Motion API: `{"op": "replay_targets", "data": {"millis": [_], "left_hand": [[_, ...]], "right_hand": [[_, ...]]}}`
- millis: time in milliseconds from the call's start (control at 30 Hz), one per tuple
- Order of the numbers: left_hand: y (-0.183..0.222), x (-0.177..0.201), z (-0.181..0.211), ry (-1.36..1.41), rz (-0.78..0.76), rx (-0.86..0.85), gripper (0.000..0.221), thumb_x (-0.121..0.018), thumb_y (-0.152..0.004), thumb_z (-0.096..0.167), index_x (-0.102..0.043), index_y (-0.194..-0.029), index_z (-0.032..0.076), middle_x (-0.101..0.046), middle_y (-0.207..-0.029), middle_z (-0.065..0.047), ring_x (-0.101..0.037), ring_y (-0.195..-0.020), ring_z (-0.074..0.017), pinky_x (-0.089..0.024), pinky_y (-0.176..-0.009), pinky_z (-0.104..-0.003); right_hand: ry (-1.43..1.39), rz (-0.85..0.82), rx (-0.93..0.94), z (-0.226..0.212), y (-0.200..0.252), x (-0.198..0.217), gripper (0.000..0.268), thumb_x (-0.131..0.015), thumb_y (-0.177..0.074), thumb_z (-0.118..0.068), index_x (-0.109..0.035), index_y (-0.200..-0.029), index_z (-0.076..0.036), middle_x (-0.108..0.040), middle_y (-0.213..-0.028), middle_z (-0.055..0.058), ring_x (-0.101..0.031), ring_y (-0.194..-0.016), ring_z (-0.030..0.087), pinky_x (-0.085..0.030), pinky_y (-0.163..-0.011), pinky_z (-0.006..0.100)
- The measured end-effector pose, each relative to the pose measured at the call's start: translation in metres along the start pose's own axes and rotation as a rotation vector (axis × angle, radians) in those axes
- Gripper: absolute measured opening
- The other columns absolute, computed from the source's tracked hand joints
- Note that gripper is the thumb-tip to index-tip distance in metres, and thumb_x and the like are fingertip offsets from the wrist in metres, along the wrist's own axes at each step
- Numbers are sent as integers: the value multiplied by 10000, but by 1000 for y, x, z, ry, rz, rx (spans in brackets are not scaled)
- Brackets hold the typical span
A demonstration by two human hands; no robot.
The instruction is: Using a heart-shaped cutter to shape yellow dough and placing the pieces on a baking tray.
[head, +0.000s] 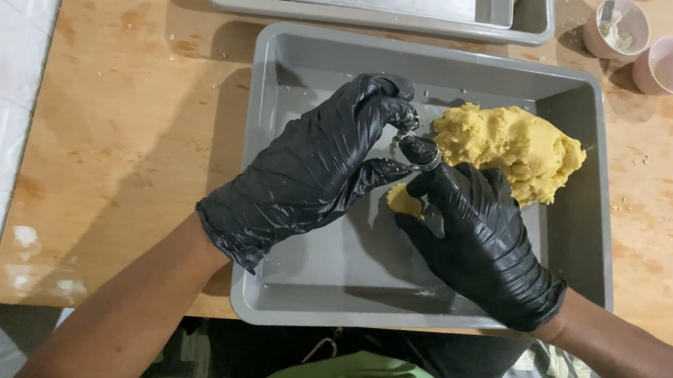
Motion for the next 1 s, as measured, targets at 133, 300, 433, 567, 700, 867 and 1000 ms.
{"op": "replay_targets", "data": {"millis": [133, 300, 433, 567, 700, 867, 1000], "left_hand": [[-1, 2, 2, 6, 18, -55, 407, -639, -1066, 234, -485, -1382, 28, -513, -1393, -166, -604, -1287, -354, -576, -990, -436], [-1, 3, 2, 30, 7, -24, 425, -638, -1057, 276, -506, -1381, 35, -519, -1414, -153, -590, -1322, -334, -550, -1049, -437], [3, 2, -3, -20, 16, -90, 498, -656, -1075, 176, -399, -1466, 4, -493, -1450, -194, -607, -1320, -374, -589, -1036, -434], [6, 3, -8, -13, 5, -97, 486, -622, -1079, 100, -375, -1489, 21, -439, -1502, -197, -530, -1423, -397, -522, -1161, -465], [6, 2, -9, 25, -3, -15, 541, -653, -1037, 51, -357, -1490, 45, -473, -1465, -159, -609, -1312, -345, -590, -1023, -406], [11, -2, -19, -42, 22, -102, 592, -645, -1108, 139, -290, -1575, 56, -401, -1587, -197, -511, -1481, -400, -534, -1190, -459], [4, 3, -8, -58, 8, -16, 573, -653, -1046, 144, -344, -1517, 40, -461, -1491, -178, -574, -1357, -385, -584, -1007, -458]], "right_hand": [[2, 31, 31, -2, -1, 1, 417, -798, -903, -164, -577, -1243, -67, -701, -1007, 73, -642, -878, 358, -418, -799, 470], [13, 16, 45, -8, -1, 4, 310, -799, -885, -146, -580, -1097, -89, -653, -960, 104, -610, -848, 364, -394, -787, 459], [-6, -5, 68, -13, -2, 8, 516, -787, -910, -148, -571, -1377, -96, -682, -1063, 119, -638, -928, 353, -469, -810, 467], [-92, -62, 53, -12, -1, 7, 578, -756, -941, -151, -529, -1472, -132, -659, -1029, 124, -631, -897, 348, -517, -754, 467], [-220, -125, 12, -11, -4, 10, 642, -714, -959, -156, -438, -1537, -111, -627, -1316, 198, -657, -1114, 401, -541, -892, 481], [-132, -46, 119, -7, -4, 7, 575, -732, -965, -142, -505, -1489, -72, -731, -1147, 146, -692, -991, 391, -545, -847, 483], [-82, -48, 155, -6, -5, 8, 588, -725, -966, -121, -501, -1509, -82, -725, -1014, 146, -677, -890, 383, -524, -753, 481]]}}
Point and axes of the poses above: each hand's wrist, its own y-axis away from the middle knuckle, its own x-axis out of the back of the hand, z = x × y, the point moved 1 cm from there along -y, towards the middle knuckle
